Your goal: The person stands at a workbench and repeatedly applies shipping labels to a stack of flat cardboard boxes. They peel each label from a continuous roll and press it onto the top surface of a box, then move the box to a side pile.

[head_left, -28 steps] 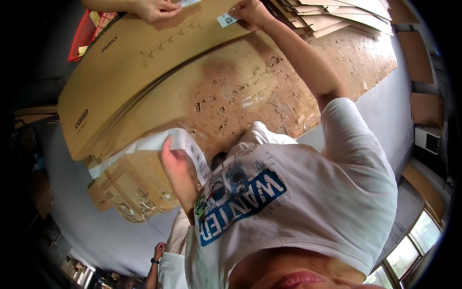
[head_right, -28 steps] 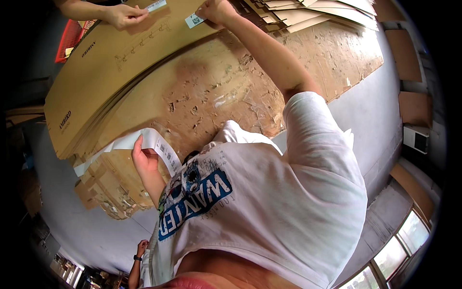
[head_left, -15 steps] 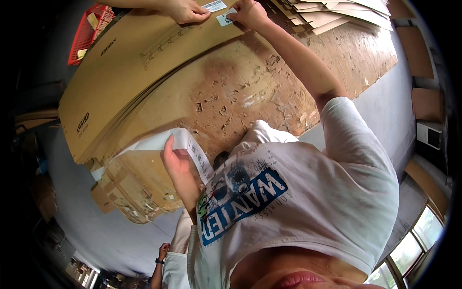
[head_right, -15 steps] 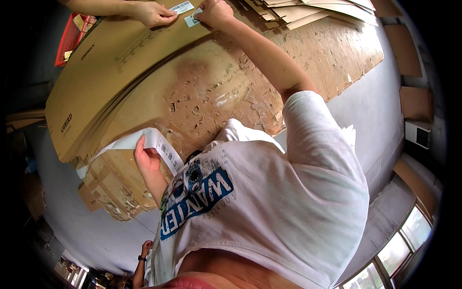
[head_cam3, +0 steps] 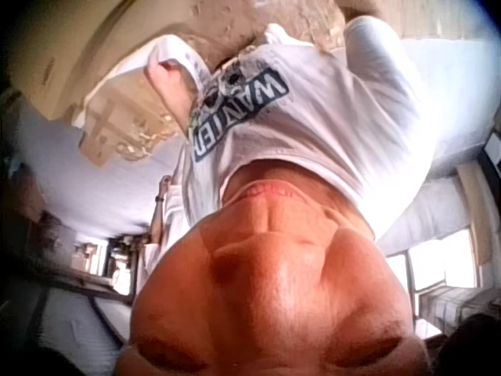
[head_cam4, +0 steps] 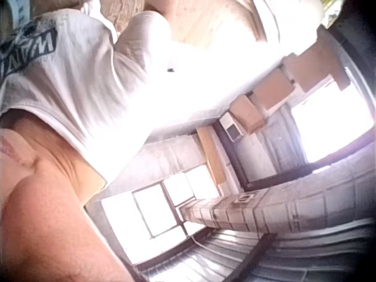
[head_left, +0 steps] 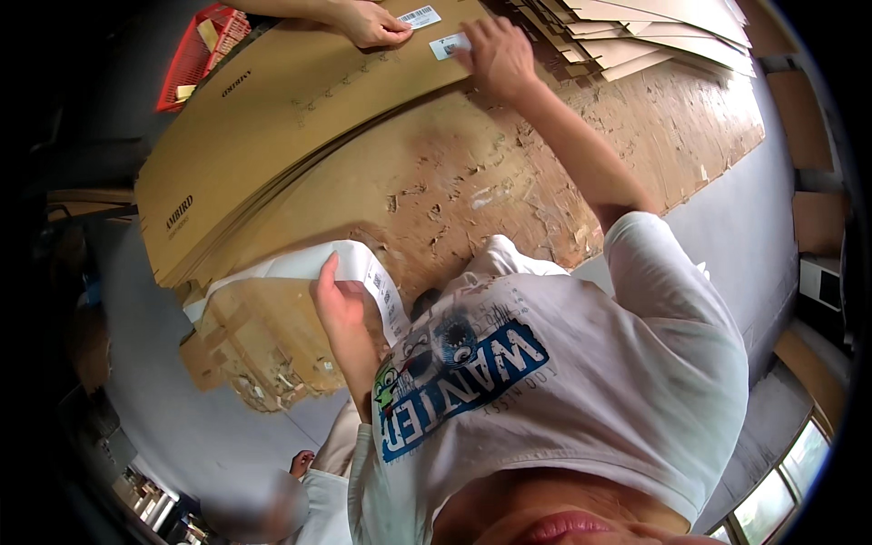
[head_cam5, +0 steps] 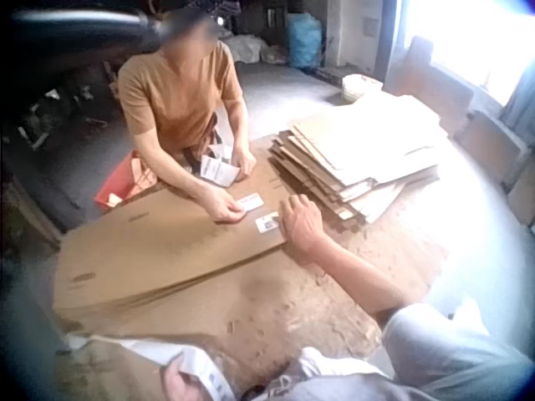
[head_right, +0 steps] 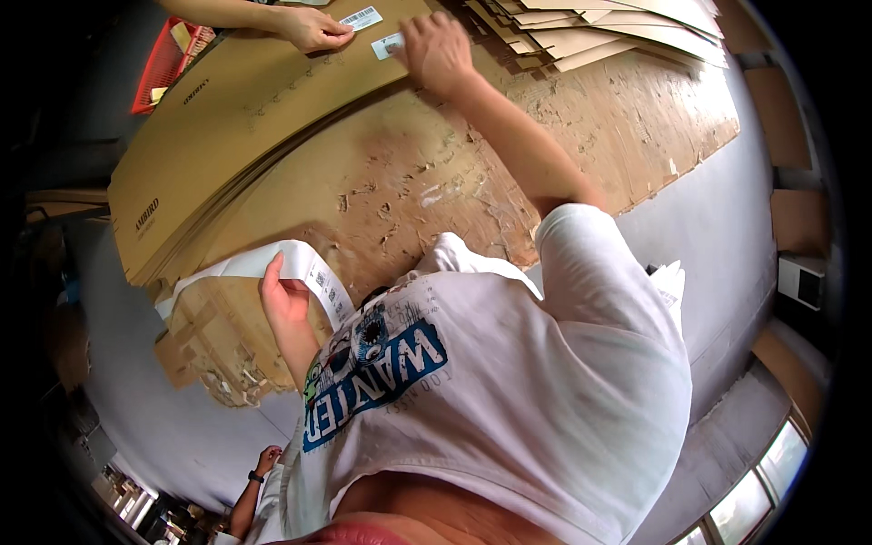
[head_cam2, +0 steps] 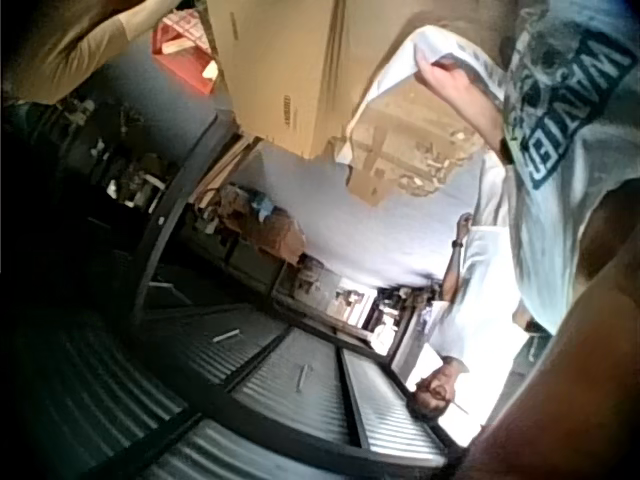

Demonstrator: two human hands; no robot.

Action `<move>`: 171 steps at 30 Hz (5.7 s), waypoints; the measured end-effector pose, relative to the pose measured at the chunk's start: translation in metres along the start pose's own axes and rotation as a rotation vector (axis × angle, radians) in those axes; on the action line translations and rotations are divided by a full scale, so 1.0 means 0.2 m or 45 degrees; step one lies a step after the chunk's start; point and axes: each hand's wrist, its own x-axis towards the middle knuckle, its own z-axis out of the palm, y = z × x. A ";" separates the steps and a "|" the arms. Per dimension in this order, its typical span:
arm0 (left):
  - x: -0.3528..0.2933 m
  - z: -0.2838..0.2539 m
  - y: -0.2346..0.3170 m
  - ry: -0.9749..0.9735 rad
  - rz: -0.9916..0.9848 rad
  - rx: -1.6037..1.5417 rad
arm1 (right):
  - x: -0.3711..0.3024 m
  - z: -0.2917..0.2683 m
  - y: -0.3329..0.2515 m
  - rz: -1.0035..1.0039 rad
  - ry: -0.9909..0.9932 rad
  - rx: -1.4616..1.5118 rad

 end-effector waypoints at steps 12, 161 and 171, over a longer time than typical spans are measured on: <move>-0.31 0.03 0.09 -0.102 0.190 0.084 | -0.70 -0.33 -0.89 -0.122 -0.801 1.839; -0.39 0.25 0.24 -0.453 0.061 0.063 | -0.55 -0.70 -0.81 -0.130 -1.042 2.637; -0.47 0.24 0.21 -0.366 0.201 0.068 | -0.59 -0.79 -0.79 -0.218 -1.106 2.335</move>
